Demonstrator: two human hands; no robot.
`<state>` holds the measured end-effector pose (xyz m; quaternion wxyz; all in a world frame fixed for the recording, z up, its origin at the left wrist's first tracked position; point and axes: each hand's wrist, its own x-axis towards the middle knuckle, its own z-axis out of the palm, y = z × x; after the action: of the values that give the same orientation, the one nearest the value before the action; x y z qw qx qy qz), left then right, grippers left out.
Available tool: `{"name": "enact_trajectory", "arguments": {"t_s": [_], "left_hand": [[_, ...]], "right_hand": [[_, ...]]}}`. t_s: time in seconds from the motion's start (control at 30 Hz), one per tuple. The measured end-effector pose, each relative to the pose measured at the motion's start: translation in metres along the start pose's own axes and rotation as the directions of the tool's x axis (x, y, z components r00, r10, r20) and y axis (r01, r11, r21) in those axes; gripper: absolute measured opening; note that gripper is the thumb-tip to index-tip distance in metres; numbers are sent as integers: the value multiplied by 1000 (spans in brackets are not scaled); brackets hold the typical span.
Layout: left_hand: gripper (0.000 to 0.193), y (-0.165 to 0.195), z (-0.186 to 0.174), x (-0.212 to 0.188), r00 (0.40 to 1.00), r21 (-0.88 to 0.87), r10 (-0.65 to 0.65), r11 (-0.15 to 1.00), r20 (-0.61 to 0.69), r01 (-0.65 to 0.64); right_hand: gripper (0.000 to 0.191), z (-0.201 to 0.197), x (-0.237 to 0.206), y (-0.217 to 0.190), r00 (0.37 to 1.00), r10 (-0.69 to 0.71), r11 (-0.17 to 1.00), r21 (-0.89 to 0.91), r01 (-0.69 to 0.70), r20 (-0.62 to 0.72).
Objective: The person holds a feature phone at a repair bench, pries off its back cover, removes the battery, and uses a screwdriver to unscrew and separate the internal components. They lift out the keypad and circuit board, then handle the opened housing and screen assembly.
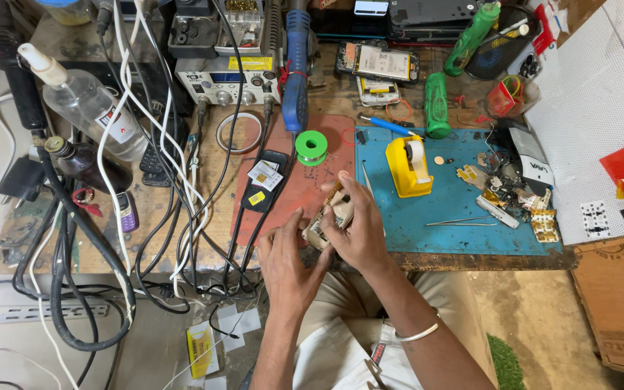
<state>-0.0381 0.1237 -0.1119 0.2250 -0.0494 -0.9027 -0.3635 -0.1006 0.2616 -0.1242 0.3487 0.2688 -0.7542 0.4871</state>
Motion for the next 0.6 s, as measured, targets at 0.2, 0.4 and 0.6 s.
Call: {"name": "enact_trajectory", "arguments": {"t_s": [0.2,0.4,0.6], "left_hand": [[88,-1,1,0,1000,-5,9,1000,-1,-9],[88,-1,2,0,1000,-14,-9,1000,2,9],[90,-2,2,0,1000,-4,-8,1000,-1,8]], "right_hand": [[70,5,-10,10,985,170,941,292,-173,34],[74,3,-14,13,967,253,898,371,-238,9],[75,2,-12,11,971,230,907,348,-238,64]]}}
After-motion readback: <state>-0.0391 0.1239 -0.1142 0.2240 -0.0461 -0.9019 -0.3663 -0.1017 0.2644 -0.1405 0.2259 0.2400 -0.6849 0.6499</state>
